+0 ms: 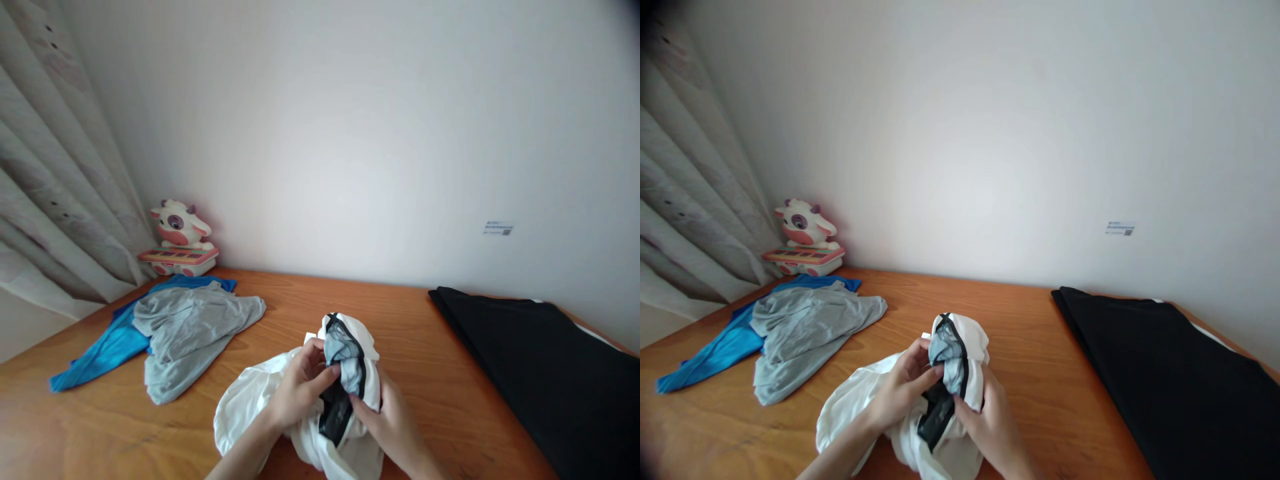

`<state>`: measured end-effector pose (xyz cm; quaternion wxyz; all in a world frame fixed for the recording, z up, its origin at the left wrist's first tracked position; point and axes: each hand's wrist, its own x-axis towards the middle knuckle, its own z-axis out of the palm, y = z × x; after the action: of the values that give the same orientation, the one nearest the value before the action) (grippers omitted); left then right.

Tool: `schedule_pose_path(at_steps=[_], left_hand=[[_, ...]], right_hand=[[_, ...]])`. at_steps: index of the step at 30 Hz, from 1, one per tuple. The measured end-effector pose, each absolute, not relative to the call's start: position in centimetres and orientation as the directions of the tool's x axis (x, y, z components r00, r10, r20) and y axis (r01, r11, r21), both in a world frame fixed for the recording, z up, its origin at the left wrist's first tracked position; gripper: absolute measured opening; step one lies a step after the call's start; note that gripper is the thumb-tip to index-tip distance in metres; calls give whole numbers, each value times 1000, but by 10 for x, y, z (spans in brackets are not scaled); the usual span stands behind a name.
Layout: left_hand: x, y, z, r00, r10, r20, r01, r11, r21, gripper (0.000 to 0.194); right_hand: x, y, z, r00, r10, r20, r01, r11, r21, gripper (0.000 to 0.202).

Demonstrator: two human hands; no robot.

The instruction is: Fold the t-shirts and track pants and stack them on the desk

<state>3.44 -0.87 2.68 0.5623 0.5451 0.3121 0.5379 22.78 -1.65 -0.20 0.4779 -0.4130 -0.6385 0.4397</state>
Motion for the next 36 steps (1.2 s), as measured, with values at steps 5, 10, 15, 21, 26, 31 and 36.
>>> schedule_pose_path(at_steps=[5,10,15,21,26,31,36], left_hand=[[25,3,23,56,947,317,-277,-290,916,28],[17,7,27,-41,965,260,-400,-254,880,31],[2,11,41,-268,954,137,-530,-265,806,36],[-11,17,35,-323,887,330,103,-314,944,62],[1,3,19,52,932,360,677,-298,673,71],[6,6,11,123,962,245,607,-268,748,34],[-7,17,19,-63,978,200,118,-192,974,29]], right_hand=[[232,-9,-9,37,970,242,25,241,-970,45],[247,3,-12,204,943,264,51,259,-965,38],[262,14,-16,497,819,287,136,253,-958,50],[271,13,-19,285,903,322,438,176,-882,49],[267,6,-23,-88,919,385,602,357,-714,69],[264,7,-21,-196,917,348,538,397,-743,36],[286,17,-17,169,840,516,534,362,-764,35]])
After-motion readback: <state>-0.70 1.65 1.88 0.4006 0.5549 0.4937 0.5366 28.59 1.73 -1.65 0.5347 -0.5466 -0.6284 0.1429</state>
